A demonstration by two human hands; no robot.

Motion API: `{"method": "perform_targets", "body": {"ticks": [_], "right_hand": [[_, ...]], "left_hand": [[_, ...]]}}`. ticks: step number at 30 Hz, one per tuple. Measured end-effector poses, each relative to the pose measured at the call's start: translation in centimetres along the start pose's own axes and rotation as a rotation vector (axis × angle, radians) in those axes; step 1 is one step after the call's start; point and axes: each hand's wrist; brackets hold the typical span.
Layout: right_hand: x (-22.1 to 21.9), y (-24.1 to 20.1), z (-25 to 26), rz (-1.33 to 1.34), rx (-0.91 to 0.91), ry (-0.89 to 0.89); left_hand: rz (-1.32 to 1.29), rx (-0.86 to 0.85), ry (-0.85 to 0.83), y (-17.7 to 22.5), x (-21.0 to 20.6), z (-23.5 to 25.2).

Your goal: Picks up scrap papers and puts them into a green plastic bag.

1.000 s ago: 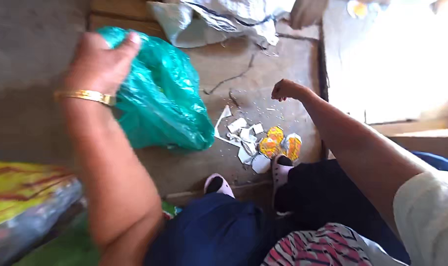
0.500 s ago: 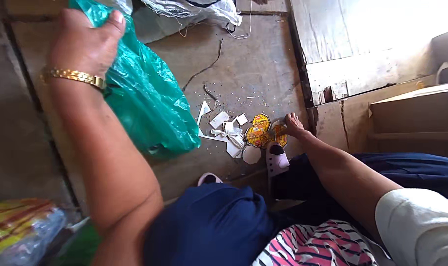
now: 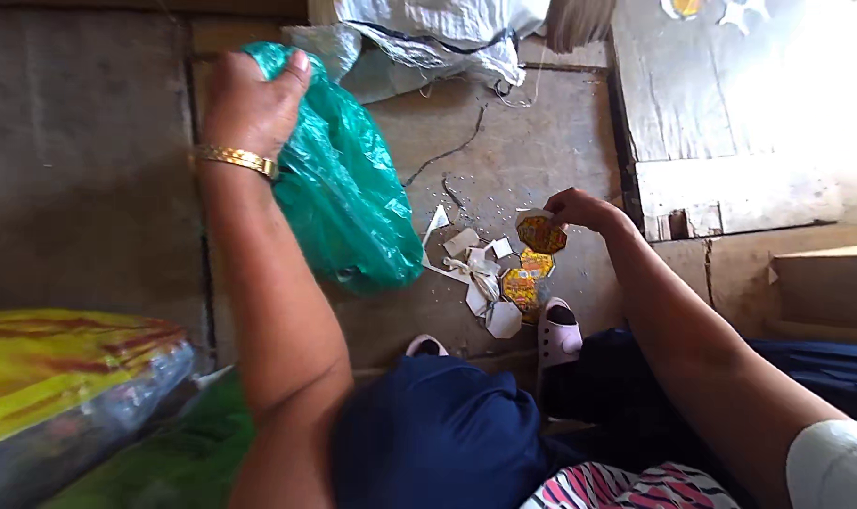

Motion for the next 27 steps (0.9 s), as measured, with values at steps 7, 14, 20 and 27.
{"method": "perform_targets", "body": {"ticks": [7,14,20,27], "right_hand": [[-4.7,-7.3,3.0,-0.147,0.373,0.145],[-5.5,-6.9,4.8,-0.145,0.151,0.308],[-10.9,-9.4,10.6,-0.298,0.291,0.16],[-15.0,-14.5,13.0,-0.478,0.164,0.259]], "left_hand": [[-0.083,0.014,0.015,0.6,1.1,-1.8],[-0.06,0.089,0.023,-0.4,2.6,-2.2],[-0.063,0.121,0.078,-1.5,4.3,-2.8],[-0.075,0.183,0.122,-3.5,6.0,-4.3]]}}
Point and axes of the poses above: each hand's wrist, its own z-axis towards the middle knuckle, its own x-axis out of the back of the hand, y = z × x
